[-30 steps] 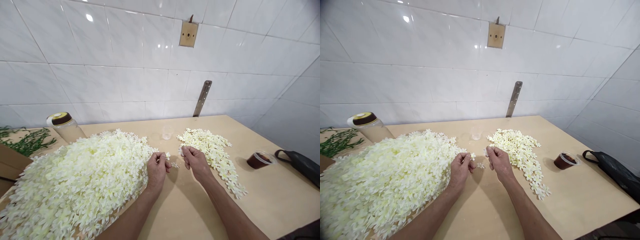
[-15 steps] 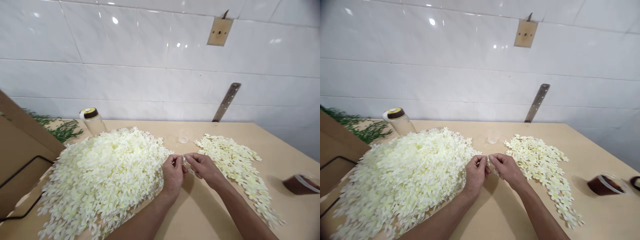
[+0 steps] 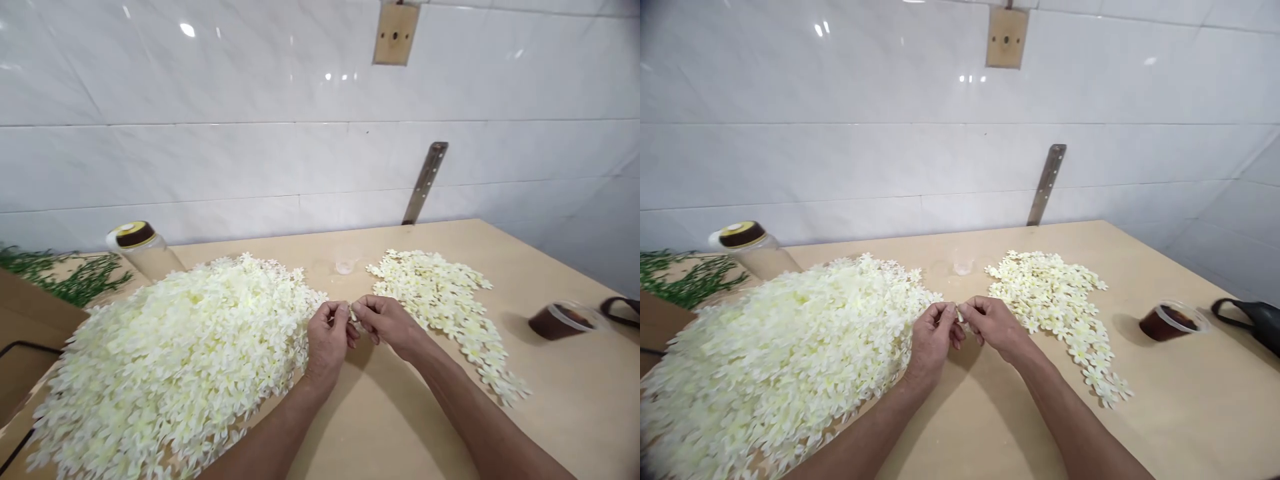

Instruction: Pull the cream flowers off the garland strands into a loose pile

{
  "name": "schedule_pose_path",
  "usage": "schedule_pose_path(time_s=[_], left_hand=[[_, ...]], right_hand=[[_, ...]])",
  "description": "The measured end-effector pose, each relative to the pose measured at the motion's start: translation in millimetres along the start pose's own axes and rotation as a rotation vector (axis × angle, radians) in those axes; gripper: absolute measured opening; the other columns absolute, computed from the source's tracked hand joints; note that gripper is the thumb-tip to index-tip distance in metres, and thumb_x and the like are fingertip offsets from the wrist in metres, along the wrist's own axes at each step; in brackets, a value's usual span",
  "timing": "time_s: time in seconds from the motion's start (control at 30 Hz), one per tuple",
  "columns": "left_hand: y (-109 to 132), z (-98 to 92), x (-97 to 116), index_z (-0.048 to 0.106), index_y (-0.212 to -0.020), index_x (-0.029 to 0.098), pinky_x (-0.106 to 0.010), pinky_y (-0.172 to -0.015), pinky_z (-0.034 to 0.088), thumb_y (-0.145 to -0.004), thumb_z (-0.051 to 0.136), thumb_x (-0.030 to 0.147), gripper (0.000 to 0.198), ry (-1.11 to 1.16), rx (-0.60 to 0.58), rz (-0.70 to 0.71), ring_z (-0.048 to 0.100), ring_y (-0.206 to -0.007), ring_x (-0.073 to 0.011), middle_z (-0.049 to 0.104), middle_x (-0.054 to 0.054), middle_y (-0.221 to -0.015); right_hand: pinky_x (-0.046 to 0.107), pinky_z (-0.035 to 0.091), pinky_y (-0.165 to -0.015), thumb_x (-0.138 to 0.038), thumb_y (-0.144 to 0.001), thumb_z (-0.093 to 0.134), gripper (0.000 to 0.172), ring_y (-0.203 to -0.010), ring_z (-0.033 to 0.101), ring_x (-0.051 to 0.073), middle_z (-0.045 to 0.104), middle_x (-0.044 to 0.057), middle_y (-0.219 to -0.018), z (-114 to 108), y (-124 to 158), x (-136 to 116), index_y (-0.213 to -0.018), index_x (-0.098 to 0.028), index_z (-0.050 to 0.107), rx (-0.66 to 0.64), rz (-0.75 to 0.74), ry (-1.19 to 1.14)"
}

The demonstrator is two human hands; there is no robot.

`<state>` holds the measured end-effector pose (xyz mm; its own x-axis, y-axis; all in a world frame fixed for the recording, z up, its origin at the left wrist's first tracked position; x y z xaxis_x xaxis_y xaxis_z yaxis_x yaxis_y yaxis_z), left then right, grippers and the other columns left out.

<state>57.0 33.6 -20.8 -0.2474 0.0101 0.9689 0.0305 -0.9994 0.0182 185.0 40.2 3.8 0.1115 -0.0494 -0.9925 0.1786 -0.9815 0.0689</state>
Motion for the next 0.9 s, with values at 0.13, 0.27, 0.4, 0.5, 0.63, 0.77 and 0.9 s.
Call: schedule_pose_path(time_s=[0.13,0.27,0.4,0.5,0.63,0.77,0.9], left_hand=[[0.8,3.6,-0.8,0.058,-0.080,0.017,-0.020,-0.040,0.043,-0.079,0.065,0.051,0.035,0.061,-0.058,-0.053,0.056,-0.045,-0.0114,0.062,0.001,-0.060],[1.9,4.0,-0.8,0.057,-0.076,0.017,-0.021,-0.041,0.043,-0.078,0.065,0.051,0.034,0.073,-0.066,-0.083,0.055,-0.044,-0.0116,0.061,0.000,-0.058],[2.7,4.4,0.4,0.057,-0.073,0.017,-0.021,-0.041,0.042,-0.079,0.065,0.047,0.031,0.074,-0.065,-0.087,0.054,-0.043,-0.0113,0.061,0.001,-0.055],[1.9,4.2,1.0,0.058,-0.074,0.017,-0.021,-0.042,0.042,-0.078,0.066,0.043,0.027,0.070,-0.064,-0.066,0.051,-0.041,-0.0101,0.058,0.002,-0.051],[-1.6,0.3,-1.8,0.059,-0.075,0.017,-0.020,-0.042,0.041,-0.078,0.066,0.041,0.026,0.038,-0.023,-0.040,0.050,-0.040,-0.0092,0.058,0.002,-0.052],[-4.4,-5.8,-4.3,0.060,-0.076,0.017,-0.021,-0.041,0.041,-0.079,0.064,0.039,0.022,-0.052,0.036,-0.006,0.050,-0.041,-0.0100,0.057,0.003,-0.050],[-3.4,-7.5,-2.3,0.061,-0.077,0.017,-0.021,-0.042,0.042,-0.081,0.062,0.036,0.019,-0.144,0.045,0.049,0.051,-0.040,-0.0103,0.057,0.003,-0.049]], right_hand=[[0.022,0.035,-0.042,-0.057,-0.083,0.059,0.044,-0.041,0.041,0.009,0.046,-0.005,-0.051,2.2,0.1,3.4,-0.062,-0.020,0.050,0.049,-0.028,-0.023],[0.024,0.036,-0.042,-0.056,-0.087,0.053,0.046,-0.040,0.043,0.010,0.048,-0.005,-0.049,1.9,0.2,7.8,-0.059,-0.021,0.047,0.125,-0.066,0.076],[0.025,0.036,-0.042,-0.057,-0.090,0.049,0.048,-0.038,0.045,0.011,0.048,-0.004,-0.046,1.8,0.5,9.2,-0.057,-0.022,0.045,0.196,-0.077,0.187],[0.025,0.036,-0.040,-0.059,-0.089,0.048,0.049,-0.037,0.045,0.012,0.048,-0.004,-0.046,3.4,1.8,8.7,-0.057,-0.022,0.043,0.221,-0.065,0.207],[0.025,0.036,-0.038,-0.063,-0.087,0.049,0.050,-0.036,0.047,0.012,0.051,-0.003,-0.047,5.9,4.1,6.4,-0.058,-0.022,0.046,0.195,-0.041,0.160],[0.023,0.037,-0.037,-0.060,-0.083,0.058,0.041,-0.037,0.051,0.012,0.058,-0.002,-0.054,3.8,3.7,4.3,-0.072,-0.020,0.059,0.159,-0.024,0.135],[0.022,0.035,-0.038,-0.052,-0.076,0.069,0.035,-0.039,0.048,0.010,0.054,-0.004,-0.050,0.4,1.2,5.5,-0.070,-0.018,0.064,0.104,0.018,0.102]])
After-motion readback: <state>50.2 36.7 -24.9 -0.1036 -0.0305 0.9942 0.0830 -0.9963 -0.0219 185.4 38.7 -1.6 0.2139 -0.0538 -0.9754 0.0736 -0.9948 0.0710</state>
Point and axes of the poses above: each hand's wrist, its own y-axis away from the middle knuckle, its own z-axis out of the palm, x = y × z, the point moved 4 cm from there along -y, towards the middle knuckle
